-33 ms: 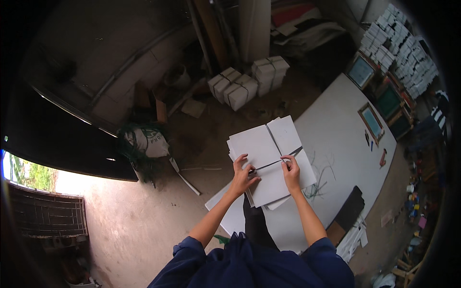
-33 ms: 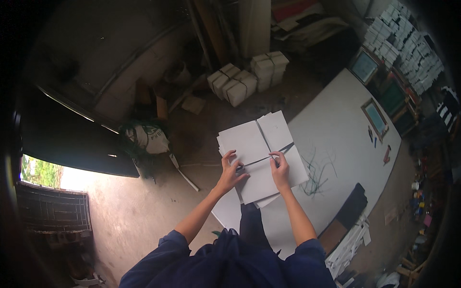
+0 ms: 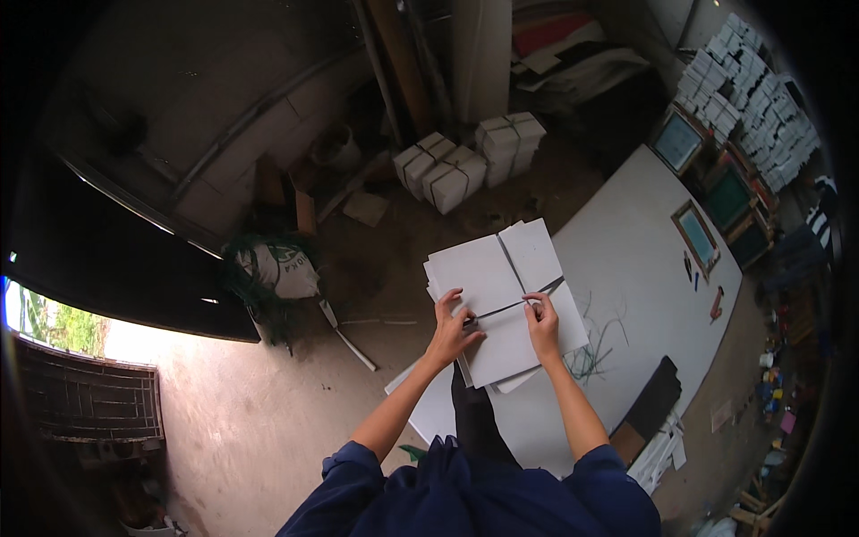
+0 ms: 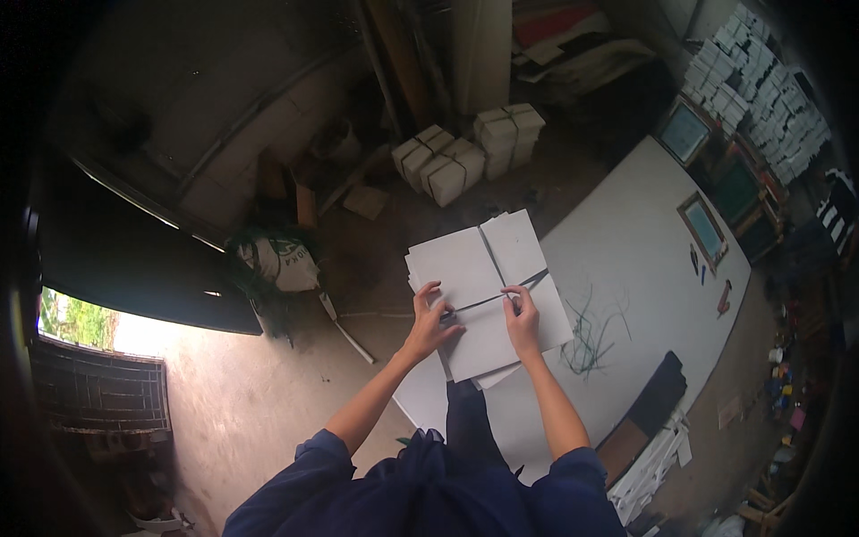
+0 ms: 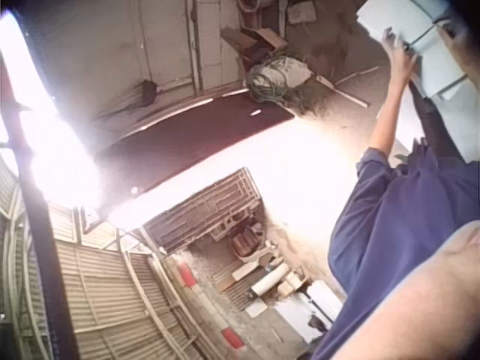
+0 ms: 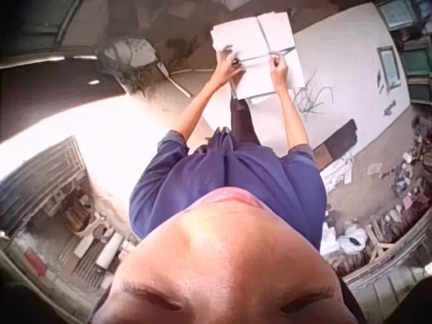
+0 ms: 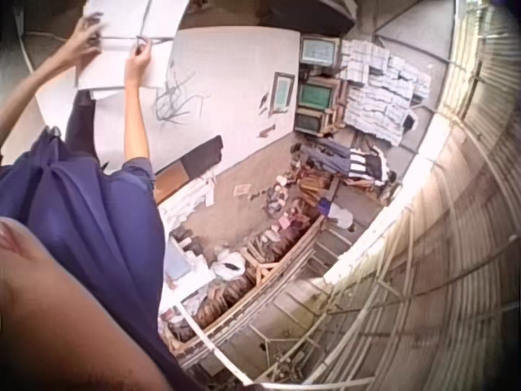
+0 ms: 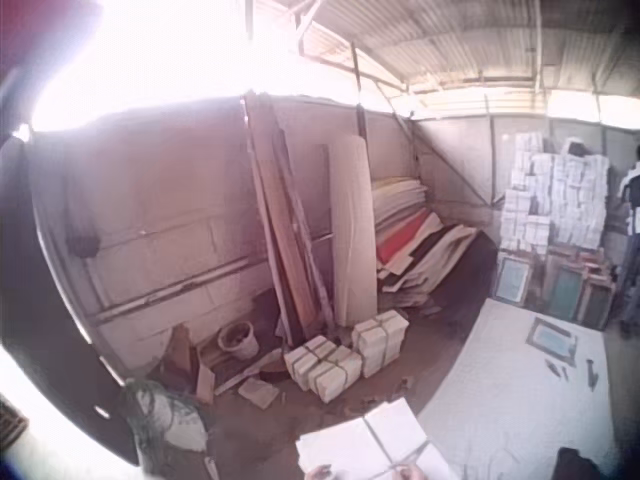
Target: The person gathers green plastic strips from a table and places them into a white sack. They then pick up white rectangular foam pieces from a pile and place them into the same sack. The person also moves a brown board and a blue board on the table.
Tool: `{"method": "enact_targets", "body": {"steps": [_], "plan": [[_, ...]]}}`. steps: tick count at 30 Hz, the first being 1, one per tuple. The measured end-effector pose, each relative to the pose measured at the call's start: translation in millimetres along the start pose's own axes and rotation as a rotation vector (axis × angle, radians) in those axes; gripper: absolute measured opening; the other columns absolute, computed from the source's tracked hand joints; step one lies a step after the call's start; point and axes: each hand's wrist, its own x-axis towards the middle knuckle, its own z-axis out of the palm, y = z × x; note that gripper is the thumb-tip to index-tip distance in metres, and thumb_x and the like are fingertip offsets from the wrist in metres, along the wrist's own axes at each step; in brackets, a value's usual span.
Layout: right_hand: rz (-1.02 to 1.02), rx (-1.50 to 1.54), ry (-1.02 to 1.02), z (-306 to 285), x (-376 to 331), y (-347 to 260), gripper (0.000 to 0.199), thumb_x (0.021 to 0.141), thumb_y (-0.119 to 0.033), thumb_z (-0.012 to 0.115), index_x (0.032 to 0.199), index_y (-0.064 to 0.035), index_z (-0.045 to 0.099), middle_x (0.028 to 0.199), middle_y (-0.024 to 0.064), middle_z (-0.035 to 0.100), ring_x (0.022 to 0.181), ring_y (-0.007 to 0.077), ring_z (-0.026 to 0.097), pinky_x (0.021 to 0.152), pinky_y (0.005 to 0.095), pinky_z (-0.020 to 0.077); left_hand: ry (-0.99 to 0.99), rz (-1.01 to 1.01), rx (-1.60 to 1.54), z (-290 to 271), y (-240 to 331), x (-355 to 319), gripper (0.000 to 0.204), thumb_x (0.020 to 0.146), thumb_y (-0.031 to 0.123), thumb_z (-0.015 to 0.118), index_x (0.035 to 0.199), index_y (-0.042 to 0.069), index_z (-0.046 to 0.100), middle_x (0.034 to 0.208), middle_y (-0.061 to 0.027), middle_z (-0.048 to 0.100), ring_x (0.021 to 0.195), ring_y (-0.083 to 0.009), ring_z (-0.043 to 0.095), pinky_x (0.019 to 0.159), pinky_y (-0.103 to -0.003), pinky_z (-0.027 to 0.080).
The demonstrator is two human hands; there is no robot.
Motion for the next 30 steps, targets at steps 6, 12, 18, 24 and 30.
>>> {"method": "enact_targets", "body": {"steps": [6, 12, 18, 24, 30], "plan": [[-0.019, -0.001, -0.089, 99.8, 123.6, 27.5, 0.01, 0.079, -0.001, 0.051, 0.088, -0.0047, 0.055, 0.052, -0.0044, 0.031, 0.047, 0.0043, 0.029, 0.044, 0.022, 0.0249, 0.061, -0.092, 0.094, -39.0, -103.0, 87.6, 0.04, 0.058, 0.013, 0.077, 0.087, 0.005, 0.051, 0.121, -0.0168, 0.029, 0.109, -0.0334, 0.036, 0.092, -0.041, 0.034], [0.041, -0.073, -0.217, 179.4, 240.2, 25.0, 0.009, 0.079, -0.004, 0.051, 0.088, -0.0043, 0.055, 0.054, 0.0002, 0.044, 0.048, 0.0058, 0.035, 0.045, 0.0245, 0.0283, 0.124, -0.178, 0.057, -76.2, -188.6, 168.3, 0.039, 0.057, 0.012, 0.075, 0.086, 0.003, 0.051, 0.106, -0.0157, 0.038, 0.1, -0.0322, 0.039, 0.087, -0.04, 0.034], [0.142, -0.243, -0.391, 243.0, 377.5, 58.9, 0.017, 0.073, -0.002, 0.053, 0.089, -0.004, 0.056, 0.071, 0.0, 0.051, 0.067, 0.0085, 0.047, 0.064, 0.0222, 0.0392, -0.008, -0.282, 0.079, -84.4, -304.1, 288.1, 0.037, 0.059, 0.02, 0.074, 0.085, 0.003, 0.054, 0.089, -0.0122, 0.043, 0.087, -0.0279, 0.043, 0.074, -0.038, 0.037], [0.09, -0.597, -0.417, 313.0, 504.8, 148.3, 0.022, 0.066, -0.012, 0.066, 0.086, -0.0072, 0.057, 0.076, 0.0082, 0.052, 0.077, 0.0197, 0.048, 0.075, 0.0319, 0.0368, -0.035, -0.274, 0.14, -41.1, -441.8, 396.3, 0.033, 0.06, 0.019, 0.073, 0.081, 0.002, 0.056, 0.087, -0.011, 0.043, 0.088, -0.0277, 0.043, 0.074, -0.04, 0.036], [-0.059, -0.883, -0.387, 366.7, 592.7, 243.4, 0.04, 0.056, -0.013, 0.075, 0.087, -0.0085, 0.05, 0.095, 0.0161, 0.042, 0.094, 0.0336, 0.039, 0.082, 0.0421, 0.0327, 0.009, -0.286, 0.13, 19.2, -560.4, 466.5, 0.031, 0.062, 0.016, 0.071, 0.082, 0.001, 0.052, 0.09, -0.0123, 0.042, 0.088, -0.0296, 0.042, 0.075, -0.042, 0.035]]}}
